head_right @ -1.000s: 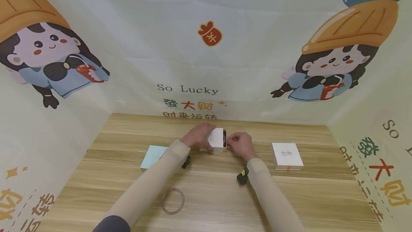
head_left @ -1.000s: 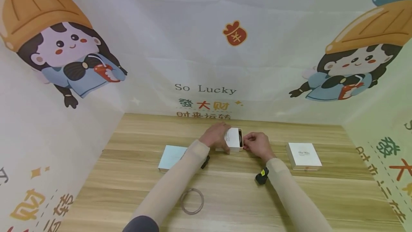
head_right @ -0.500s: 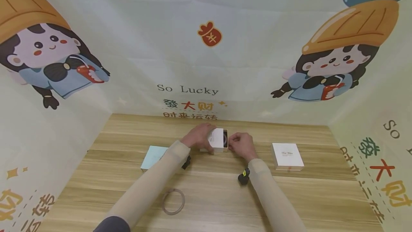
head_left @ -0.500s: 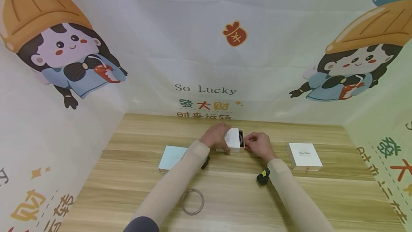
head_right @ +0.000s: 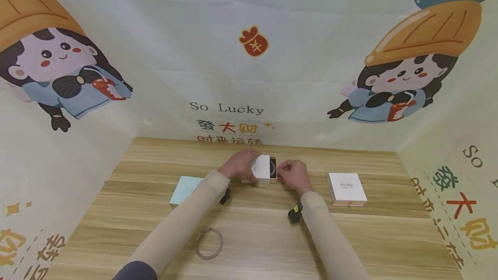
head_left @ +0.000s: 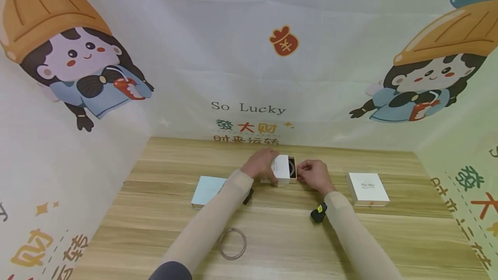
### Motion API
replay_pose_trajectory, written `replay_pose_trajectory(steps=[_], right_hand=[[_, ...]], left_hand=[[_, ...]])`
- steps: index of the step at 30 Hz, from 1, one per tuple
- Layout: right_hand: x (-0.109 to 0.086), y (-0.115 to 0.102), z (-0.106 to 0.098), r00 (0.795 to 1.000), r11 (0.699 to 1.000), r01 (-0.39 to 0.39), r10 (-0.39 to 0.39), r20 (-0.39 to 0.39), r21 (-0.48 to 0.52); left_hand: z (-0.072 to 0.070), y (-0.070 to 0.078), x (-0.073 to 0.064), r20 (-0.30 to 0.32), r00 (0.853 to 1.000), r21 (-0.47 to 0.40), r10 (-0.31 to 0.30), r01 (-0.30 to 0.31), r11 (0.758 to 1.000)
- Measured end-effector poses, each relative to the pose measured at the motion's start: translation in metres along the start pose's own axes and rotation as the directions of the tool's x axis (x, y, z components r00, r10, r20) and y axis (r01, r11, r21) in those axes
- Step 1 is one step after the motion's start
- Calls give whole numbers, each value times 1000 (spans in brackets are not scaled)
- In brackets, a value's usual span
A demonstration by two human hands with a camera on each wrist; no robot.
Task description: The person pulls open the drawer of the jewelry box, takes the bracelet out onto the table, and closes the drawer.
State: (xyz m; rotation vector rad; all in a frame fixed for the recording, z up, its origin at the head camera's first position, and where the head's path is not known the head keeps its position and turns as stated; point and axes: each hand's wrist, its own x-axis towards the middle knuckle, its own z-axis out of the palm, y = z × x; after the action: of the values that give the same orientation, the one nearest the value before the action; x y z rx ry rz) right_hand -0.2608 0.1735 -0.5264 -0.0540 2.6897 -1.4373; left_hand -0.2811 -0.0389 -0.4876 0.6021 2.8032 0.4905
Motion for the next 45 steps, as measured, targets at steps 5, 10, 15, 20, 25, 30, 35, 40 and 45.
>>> replay_pose_trajectory(steps=[5,10,15,20,25,30,35,40,45], right_hand=[[-2,-2,-2,1000,1000,7,-7,5,8],[-2,-2,-3,1000,1000,13,-13,11,1],[-1,-1,-4,1000,1000,12,-12,9,-5],[-2,1,-5,1000,1000,12,-12,3,-17],[-2,2,-8,1000,1000,15,-15,5,-12],[-3,2,-11,1000,1000,24,-24,11,-19],[-4,3,-12,1000,1000,21,-21,5,-12],[-4,5,-14,1000,1000,23,-23,5,-12],[-4,6,-17,1000,1000,7,-7,1,-17]], left_hand=[[0,1,-1,4,1000,-6,3,-3,1000],[0,1,-2,5,1000,-2,-5,5,1000],[0,1,-2,5,1000,-2,-5,5,1000],[-1,1,-1,8,1000,3,-7,7,1000],[1,0,1,16,1000,6,-19,19,1000],[1,1,0,21,999,4,-24,24,1000],[1,0,0,16,1000,4,-14,14,1000],[1,-2,1,7,1000,-1,-12,12,1000],[1,-2,1,11,1000,-11,-12,12,1000]])
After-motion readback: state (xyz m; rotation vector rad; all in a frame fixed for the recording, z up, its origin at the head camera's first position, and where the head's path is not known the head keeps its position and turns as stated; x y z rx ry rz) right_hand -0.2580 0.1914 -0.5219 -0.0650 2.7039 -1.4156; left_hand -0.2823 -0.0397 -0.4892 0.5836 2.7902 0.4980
